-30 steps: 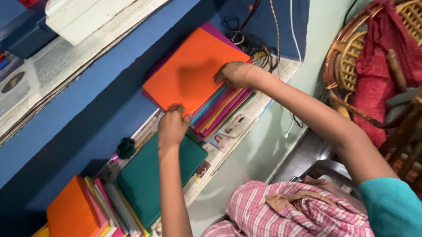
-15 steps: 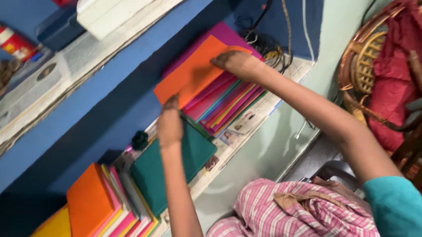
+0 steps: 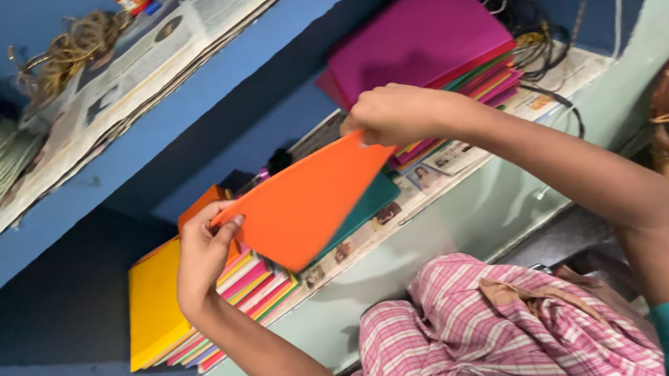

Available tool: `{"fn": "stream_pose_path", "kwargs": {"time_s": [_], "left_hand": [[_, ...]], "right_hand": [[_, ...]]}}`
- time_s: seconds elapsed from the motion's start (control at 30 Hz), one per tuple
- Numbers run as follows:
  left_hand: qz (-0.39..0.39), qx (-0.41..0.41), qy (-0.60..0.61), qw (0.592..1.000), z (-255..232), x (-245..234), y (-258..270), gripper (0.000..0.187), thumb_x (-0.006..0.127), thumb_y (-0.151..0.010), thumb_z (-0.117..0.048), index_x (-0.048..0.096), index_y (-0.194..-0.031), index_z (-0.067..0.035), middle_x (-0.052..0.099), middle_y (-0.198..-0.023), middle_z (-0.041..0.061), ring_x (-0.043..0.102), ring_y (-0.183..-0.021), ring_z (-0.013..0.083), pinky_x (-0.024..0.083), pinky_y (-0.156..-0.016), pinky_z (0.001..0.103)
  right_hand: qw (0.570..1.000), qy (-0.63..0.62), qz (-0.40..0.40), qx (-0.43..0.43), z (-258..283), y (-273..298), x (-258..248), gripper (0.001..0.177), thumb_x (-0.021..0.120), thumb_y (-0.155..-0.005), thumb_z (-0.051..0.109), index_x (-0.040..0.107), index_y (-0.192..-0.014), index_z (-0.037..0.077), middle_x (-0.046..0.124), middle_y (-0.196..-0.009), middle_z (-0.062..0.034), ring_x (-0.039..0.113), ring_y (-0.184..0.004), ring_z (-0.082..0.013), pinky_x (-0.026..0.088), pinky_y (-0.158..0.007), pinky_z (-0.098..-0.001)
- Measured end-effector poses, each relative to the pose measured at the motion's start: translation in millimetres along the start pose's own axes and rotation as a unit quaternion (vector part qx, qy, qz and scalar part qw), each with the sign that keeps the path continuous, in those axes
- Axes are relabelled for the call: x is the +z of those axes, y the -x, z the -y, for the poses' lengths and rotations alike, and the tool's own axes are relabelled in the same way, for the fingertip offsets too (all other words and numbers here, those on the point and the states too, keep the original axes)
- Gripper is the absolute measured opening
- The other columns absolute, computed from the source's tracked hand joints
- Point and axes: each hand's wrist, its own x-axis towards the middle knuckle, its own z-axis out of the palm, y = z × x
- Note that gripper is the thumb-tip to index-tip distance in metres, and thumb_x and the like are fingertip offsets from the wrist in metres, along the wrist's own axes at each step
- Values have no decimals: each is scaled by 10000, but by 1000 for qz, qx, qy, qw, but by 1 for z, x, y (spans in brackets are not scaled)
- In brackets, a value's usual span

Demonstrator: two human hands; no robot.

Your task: The person sorts a stack of colored folders by color, picking up individual folders of different colors and placing them into separate stacks on a shelf.

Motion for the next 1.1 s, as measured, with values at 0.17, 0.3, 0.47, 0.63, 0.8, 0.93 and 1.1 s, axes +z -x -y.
{"fn": "stream_pose_path", "kwargs": {"time_s": [0.17,0.3,0.47,0.63,0.8,0.93,1.1], "left_hand": [[3,4,-99,995,34,-24,-9,215,673,-917,-46,732,-1111,26,711,-823,119,624,-749,152,519,-739,321],[-129,91,-229,961,77,-14,-53,292,686,-902,-57,705,-1181,26,691,-892,285,704,-753,323,510,-719,397],[-262,190,-227,918,109,5,-116,242,689,-911,-36,723,-1136,46,689,-1018,312,680,-930,467,531,-816,453],[-310,224,-231,895,92,14,-105,293,640,-922,17,725,-1202,36,708,-1109,291,682,-1019,467,534,-898,488],[-194,65,-610,766,140,77,-59,143,653,-938,-164,742,-922,-54,735,-830,140,709,-809,299,539,-808,435],[-109,32,-695,710,194,125,-45,111,644,-918,-106,748,-909,-141,751,-875,64,714,-852,200,534,-871,367],[-60,0,-694,718,246,166,-46,147,620,-857,-159,764,-885,-146,759,-926,62,722,-891,211,531,-848,365]], "right_hand": [[988,-107,45,-100,-38,-74,47,329,767,-773,147,719,-1085,53,720,-968,-199,692,-938,-395,544,-762,-498],[995,-68,-34,-65,-62,-141,89,270,729,-767,106,750,-1031,53,733,-1029,-202,679,-1025,-402,533,-828,-504],[974,27,-226,-6,-74,-192,97,277,639,-802,32,758,-1042,100,731,-986,-198,691,-976,-414,537,-764,-549],[958,78,-270,61,-54,-193,103,345,581,-895,46,723,-1204,102,704,-1102,-201,665,-993,-373,514,-816,-527],[930,148,-325,-91,-48,-132,199,300,578,-846,158,708,-1097,57,714,-1125,-113,665,-1141,-289,504,-1029,-419],[956,114,-266,-56,-54,-85,274,330,564,-871,168,679,-1162,64,717,-1173,-107,662,-1088,-262,503,-999,-401],[971,131,-197,-29,-64,-69,321,372,542,-886,156,678,-1221,71,711,-1173,-82,659,-1107,-254,499,-994,-399]]}}
